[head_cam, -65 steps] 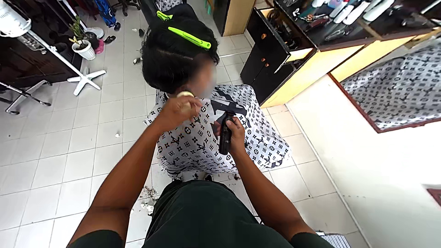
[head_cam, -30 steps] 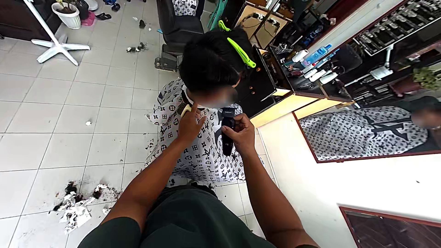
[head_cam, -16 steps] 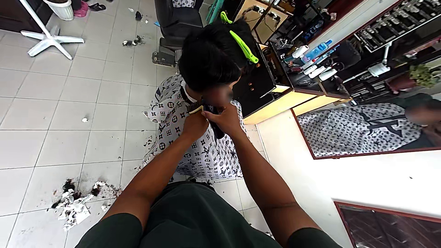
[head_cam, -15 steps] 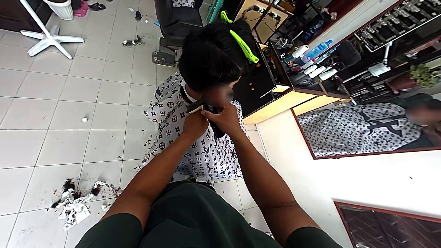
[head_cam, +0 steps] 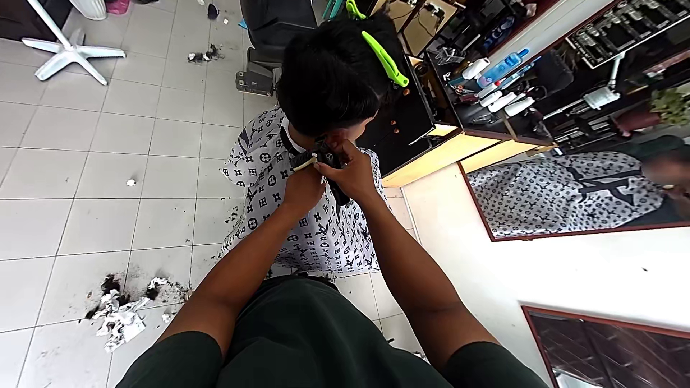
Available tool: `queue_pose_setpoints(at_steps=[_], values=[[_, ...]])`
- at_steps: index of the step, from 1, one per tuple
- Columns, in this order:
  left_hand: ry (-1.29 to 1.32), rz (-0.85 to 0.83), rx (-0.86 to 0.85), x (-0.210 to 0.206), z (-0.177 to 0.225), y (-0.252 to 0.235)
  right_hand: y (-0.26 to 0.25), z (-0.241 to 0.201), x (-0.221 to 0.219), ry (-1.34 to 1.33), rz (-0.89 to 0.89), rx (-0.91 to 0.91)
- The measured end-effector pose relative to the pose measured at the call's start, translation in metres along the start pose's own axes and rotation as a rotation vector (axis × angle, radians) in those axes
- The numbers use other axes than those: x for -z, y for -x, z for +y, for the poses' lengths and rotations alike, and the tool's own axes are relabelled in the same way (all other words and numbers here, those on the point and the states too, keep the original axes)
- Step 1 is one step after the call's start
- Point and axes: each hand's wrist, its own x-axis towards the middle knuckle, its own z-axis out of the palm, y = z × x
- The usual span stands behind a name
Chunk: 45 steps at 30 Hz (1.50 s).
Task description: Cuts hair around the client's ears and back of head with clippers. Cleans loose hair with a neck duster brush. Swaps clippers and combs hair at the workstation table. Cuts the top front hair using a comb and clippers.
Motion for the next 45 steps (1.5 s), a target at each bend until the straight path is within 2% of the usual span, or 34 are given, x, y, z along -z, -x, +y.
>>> queue_pose_setpoints(at_steps=[13,19,31,45], values=[[-0.044,0.0,-0.048,-0.0007,-0.0025,-0.0019,-0.0019,0.0003,-0.0009,-0.085,0.026,-0.062],[-0.025,-0.026,-0.021,0.0035,0.0,-0.0003,0.0016,0.0024,-0.0028,-0.118,0.001,-0.011],[-0.028,-0.036,-0.043,0.0015,-0.003,-0.0042,-0.0038,0.0023,-0.0003,-0.135,0.025,-0.056],[-0.044,-0.041,-0.048,0.0031,-0.0018,-0.0035,-0.002,0.0043,-0.0034,-0.17,0.063,-0.028]])
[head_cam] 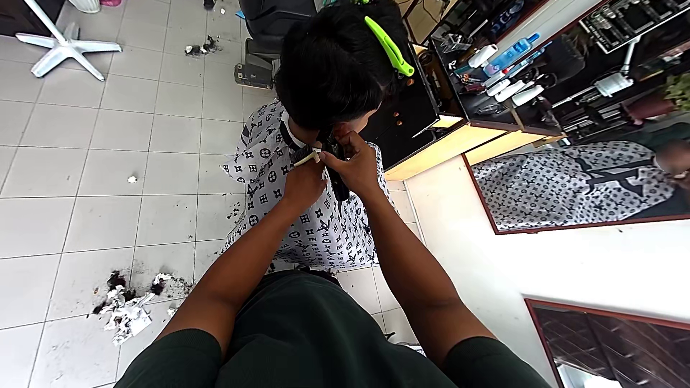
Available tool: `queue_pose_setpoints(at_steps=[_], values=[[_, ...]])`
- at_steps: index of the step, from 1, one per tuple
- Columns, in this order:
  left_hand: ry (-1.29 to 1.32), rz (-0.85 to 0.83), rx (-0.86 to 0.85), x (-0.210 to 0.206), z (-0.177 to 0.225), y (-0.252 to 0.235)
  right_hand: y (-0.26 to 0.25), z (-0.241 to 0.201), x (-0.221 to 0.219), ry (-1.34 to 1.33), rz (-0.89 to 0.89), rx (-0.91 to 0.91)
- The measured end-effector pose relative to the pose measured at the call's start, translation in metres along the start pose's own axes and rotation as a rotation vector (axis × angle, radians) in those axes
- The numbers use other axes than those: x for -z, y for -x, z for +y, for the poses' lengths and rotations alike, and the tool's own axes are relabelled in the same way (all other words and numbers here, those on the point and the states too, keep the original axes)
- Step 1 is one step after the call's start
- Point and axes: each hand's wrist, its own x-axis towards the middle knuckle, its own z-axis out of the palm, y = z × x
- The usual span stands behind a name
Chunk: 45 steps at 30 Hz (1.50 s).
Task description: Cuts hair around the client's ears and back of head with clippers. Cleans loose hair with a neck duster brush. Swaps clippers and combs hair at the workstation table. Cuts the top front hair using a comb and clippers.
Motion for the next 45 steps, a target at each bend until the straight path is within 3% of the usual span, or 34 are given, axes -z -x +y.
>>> queue_pose_setpoints(at_steps=[10,15,39,45], values=[[-0.043,-0.013,0.015,0.0011,0.0008,0.0016,0.0039,0.0032,-0.0004,-0.024,0.013,0.04],[-0.077,0.009,0.055,0.0019,0.004,0.0046,0.0074,0.0028,0.0047,0.009,-0.075,0.091],[-0.13,-0.035,0.063,0.003,0.0031,0.0024,-0.0008,0.0044,0.0036,0.026,-0.052,0.047],[-0.11,-0.037,0.047,0.0046,0.0026,0.0025,0.0022,0.0064,0.0003,-0.031,0.026,0.065]])
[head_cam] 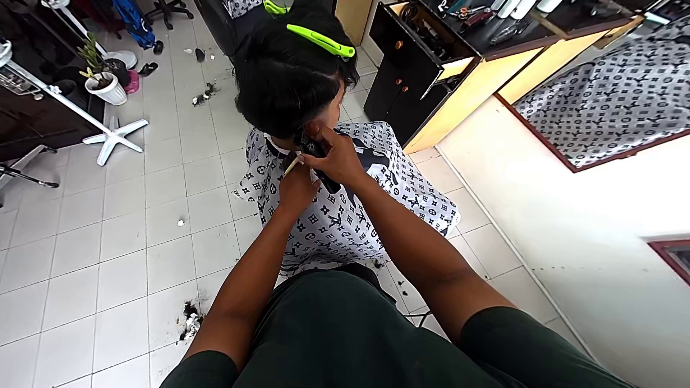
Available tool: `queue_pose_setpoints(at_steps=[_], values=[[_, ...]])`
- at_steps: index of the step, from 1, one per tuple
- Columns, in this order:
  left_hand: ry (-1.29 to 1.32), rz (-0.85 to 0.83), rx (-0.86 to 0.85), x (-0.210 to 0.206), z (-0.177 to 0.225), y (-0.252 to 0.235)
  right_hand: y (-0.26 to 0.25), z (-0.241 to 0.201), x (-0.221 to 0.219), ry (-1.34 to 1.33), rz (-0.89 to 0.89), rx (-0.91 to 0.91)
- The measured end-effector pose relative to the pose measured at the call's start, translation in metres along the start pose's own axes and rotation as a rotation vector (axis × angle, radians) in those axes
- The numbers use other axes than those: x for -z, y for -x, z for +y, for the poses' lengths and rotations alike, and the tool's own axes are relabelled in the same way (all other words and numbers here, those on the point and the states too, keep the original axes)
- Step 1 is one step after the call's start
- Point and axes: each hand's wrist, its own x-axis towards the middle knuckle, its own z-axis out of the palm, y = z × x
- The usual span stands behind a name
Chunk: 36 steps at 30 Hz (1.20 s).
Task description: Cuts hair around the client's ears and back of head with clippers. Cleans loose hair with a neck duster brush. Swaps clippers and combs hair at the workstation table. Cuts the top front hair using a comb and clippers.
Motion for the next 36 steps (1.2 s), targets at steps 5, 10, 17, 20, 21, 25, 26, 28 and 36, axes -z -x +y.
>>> queue_pose_setpoints(at_steps=[5,10,17,20,21,25,26,28,36], values=[[-0.005,0.001,-0.002,-0.0004,-0.0004,0.0003,0.0007,0.0012,-0.0004,0.016,-0.024,0.011],[-0.004,0.0,-0.004,-0.0018,-0.0024,-0.0013,-0.002,0.0006,-0.0006,0.033,-0.034,-0.003],[-0.006,0.006,-0.01,-0.0003,-0.0022,-0.001,0.0018,-0.0015,-0.0003,-0.011,0.024,-0.017],[-0.004,-0.014,-0.003,-0.001,-0.0029,-0.0019,0.0019,0.0011,-0.0014,-0.002,0.004,0.018],[-0.005,-0.015,-0.005,-0.0013,-0.0033,-0.0023,0.0011,0.0018,-0.0019,0.005,0.002,0.025],[-0.013,-0.021,-0.01,-0.0008,-0.0041,-0.0025,-0.0003,0.0008,-0.0014,0.02,0.011,0.028],[-0.013,-0.025,-0.009,-0.0002,-0.004,-0.0024,0.0001,0.0004,-0.0013,0.012,0.021,0.019],[-0.002,-0.013,-0.02,-0.0001,-0.0048,-0.0022,0.0015,0.0008,-0.0017,-0.007,0.049,0.009],[-0.012,-0.013,-0.032,-0.001,-0.0062,-0.0025,0.0017,0.0033,-0.0038,-0.014,0.035,0.054]])
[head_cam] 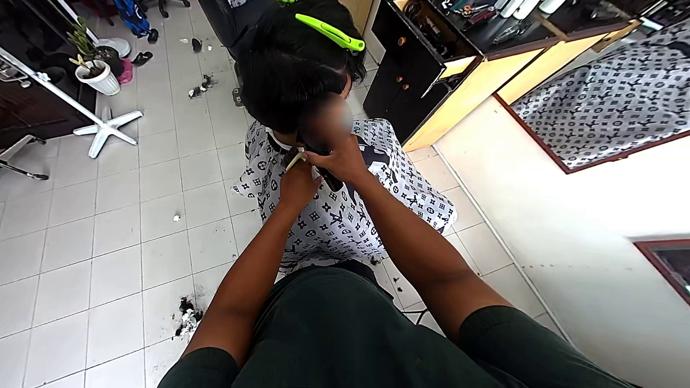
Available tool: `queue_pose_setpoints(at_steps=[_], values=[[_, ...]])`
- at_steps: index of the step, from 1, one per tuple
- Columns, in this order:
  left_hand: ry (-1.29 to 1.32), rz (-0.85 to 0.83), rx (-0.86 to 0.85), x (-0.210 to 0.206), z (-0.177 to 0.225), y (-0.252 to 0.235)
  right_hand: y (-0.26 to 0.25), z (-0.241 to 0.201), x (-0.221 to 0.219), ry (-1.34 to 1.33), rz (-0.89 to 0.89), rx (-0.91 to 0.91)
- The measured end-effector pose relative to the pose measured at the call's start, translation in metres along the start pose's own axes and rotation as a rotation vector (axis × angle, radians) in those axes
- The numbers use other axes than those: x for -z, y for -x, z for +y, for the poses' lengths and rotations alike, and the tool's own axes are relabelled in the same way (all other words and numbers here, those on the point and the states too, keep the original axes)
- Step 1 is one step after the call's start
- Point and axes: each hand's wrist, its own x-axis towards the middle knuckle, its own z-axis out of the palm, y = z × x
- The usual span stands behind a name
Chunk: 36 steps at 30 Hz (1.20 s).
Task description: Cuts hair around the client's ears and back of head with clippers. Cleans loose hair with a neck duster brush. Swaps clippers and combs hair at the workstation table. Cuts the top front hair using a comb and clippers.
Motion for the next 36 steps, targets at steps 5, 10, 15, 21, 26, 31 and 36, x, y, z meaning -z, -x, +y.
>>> queue_pose_setpoints(at_steps=[5,10,15,21,26,31,36], values=[[0.005,0.004,0.001,0.0,0.0,0.0,0.0,-0.001,-0.001,-0.008,0.036,-0.047],[0.009,0.0,0.006,0.0,0.0,0.0,0.001,0.0,-0.001,-0.044,0.045,-0.027],[0.013,-0.008,0.009,0.001,0.001,-0.001,0.001,0.0,-0.002,-0.057,0.079,-0.041],[0.079,0.262,-0.262,-0.009,-0.021,0.01,0.033,-0.006,-0.004,-0.265,0.171,-0.019],[0.48,-0.057,-0.479,0.044,-0.033,0.013,0.073,-0.001,0.015,-0.398,0.255,-0.075],[0.337,-0.062,-0.464,0.113,0.025,0.003,0.09,0.007,0.019,-0.441,0.297,-0.119],[0.173,-0.526,-0.313,0.132,0.039,-0.005,0.1,0.007,0.019,-0.458,0.328,-0.105]])
